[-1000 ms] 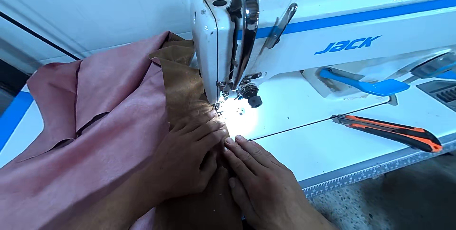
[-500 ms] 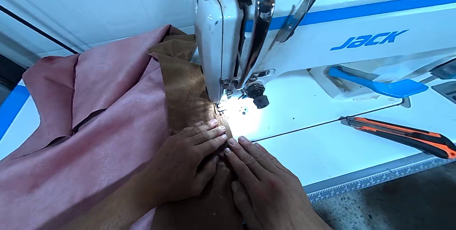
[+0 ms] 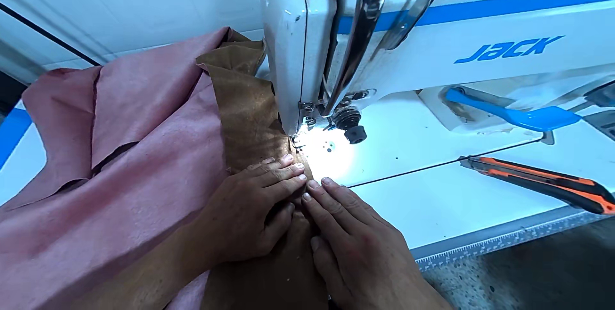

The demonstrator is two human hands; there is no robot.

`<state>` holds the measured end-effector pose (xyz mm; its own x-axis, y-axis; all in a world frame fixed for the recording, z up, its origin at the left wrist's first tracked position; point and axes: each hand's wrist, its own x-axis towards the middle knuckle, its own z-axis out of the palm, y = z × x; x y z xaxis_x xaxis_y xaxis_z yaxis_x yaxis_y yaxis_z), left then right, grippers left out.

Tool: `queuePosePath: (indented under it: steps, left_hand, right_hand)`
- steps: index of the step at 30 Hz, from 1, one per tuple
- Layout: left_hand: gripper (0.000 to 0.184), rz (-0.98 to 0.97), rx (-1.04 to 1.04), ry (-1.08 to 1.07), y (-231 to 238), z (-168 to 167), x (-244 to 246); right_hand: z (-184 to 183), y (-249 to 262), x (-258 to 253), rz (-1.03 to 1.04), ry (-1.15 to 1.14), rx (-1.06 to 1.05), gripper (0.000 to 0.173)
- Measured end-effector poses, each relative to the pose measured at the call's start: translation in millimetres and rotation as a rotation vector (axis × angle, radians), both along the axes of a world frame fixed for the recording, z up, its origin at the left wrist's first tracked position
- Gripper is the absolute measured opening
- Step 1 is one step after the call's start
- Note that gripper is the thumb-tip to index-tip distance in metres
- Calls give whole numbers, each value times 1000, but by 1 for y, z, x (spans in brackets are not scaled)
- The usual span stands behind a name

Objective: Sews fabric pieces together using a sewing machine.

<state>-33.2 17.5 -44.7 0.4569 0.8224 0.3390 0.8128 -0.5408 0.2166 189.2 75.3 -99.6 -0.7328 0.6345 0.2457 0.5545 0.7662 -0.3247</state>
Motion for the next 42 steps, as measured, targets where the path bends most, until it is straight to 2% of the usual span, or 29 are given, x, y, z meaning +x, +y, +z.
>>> queuePosePath:
  steps: [9, 23, 42]
  left_hand:
    - [39, -85, 28, 26, 13, 1, -14]
    - [40, -116, 46, 30, 30, 2, -27]
    - [41, -18, 39, 18, 37, 5, -26]
  right_hand:
    - [2, -1, -11, -39, -19, -8, 50]
    - [6, 1, -22, -80, -88, 3, 52]
    - [35, -3, -16, -108, -88, -21, 46]
